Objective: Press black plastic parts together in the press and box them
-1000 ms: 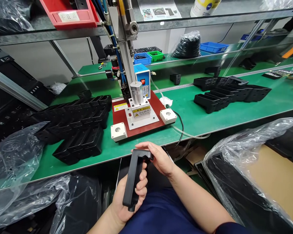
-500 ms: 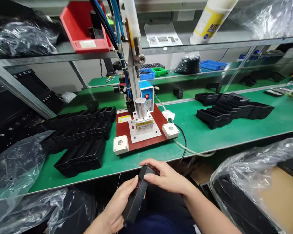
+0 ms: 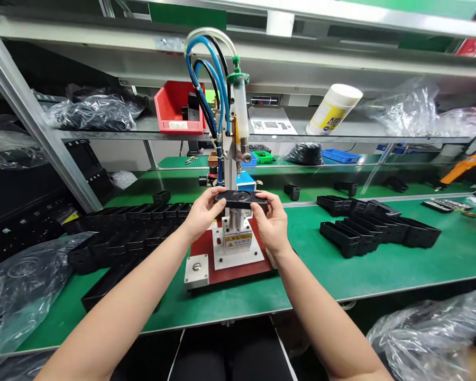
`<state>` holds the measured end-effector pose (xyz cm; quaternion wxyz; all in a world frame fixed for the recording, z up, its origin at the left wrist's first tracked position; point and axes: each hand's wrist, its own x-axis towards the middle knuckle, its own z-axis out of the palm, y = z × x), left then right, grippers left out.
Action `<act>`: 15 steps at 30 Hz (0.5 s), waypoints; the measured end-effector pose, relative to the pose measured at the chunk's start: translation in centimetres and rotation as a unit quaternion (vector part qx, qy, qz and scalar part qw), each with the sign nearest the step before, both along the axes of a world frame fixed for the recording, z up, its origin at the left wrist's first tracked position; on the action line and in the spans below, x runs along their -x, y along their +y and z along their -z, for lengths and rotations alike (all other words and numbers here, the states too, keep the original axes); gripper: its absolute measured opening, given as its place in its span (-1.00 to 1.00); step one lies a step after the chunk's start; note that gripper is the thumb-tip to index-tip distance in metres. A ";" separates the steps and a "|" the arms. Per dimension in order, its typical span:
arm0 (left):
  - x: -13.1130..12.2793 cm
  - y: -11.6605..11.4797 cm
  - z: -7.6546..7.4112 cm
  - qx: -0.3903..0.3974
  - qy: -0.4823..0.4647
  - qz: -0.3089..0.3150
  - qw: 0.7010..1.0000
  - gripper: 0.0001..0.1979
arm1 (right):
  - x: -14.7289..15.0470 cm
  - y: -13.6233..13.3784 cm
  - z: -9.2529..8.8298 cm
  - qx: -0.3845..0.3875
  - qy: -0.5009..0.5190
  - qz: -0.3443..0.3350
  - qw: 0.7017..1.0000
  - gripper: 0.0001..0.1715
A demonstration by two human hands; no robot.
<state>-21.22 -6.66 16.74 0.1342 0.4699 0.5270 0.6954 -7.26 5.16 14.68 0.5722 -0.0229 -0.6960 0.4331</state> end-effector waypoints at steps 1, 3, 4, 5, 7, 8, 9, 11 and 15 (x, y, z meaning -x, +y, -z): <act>0.8 1.1 0.0 0.006 -0.002 0.003 1.000 -0.59 | 0.6 0.5 -0.2 -0.008 -0.007 0.019 1.000 -0.73; 1.8 2.8 0.5 0.018 -0.008 -0.001 1.000 -0.60 | 1.4 1.1 0.0 -0.035 -0.032 0.039 0.998 -0.76; 2.0 3.3 0.9 0.020 -0.009 -0.008 1.000 -0.61 | 1.5 1.3 0.3 -0.053 -0.043 0.042 0.997 -0.78; 2.0 3.7 1.4 0.019 -0.008 -0.016 1.000 -0.62 | 1.5 1.4 0.6 -0.068 -0.050 0.041 0.996 -0.81; 1.8 4.0 2.3 0.014 -0.004 -0.036 0.999 -0.64 | 1.5 1.4 1.2 -0.081 -0.054 0.035 0.995 -0.83; 1.6 4.1 2.6 0.012 -0.001 -0.047 0.999 -0.64 | 1.4 1.4 1.5 -0.079 -0.051 0.029 0.995 -0.83; 1.5 4.1 2.9 0.010 0.002 -0.058 0.998 -0.64 | 1.5 1.4 1.9 -0.073 -0.047 0.024 0.996 -0.83; 1.3 4.0 3.0 0.004 0.010 -0.083 0.996 -0.66 | 1.7 1.5 2.5 -0.056 -0.036 0.020 0.998 -0.82; 1.0 4.6 2.8 -0.009 0.027 -0.136 0.990 -0.71 | 2.4 2.1 3.6 -0.032 -0.034 0.029 0.998 -0.76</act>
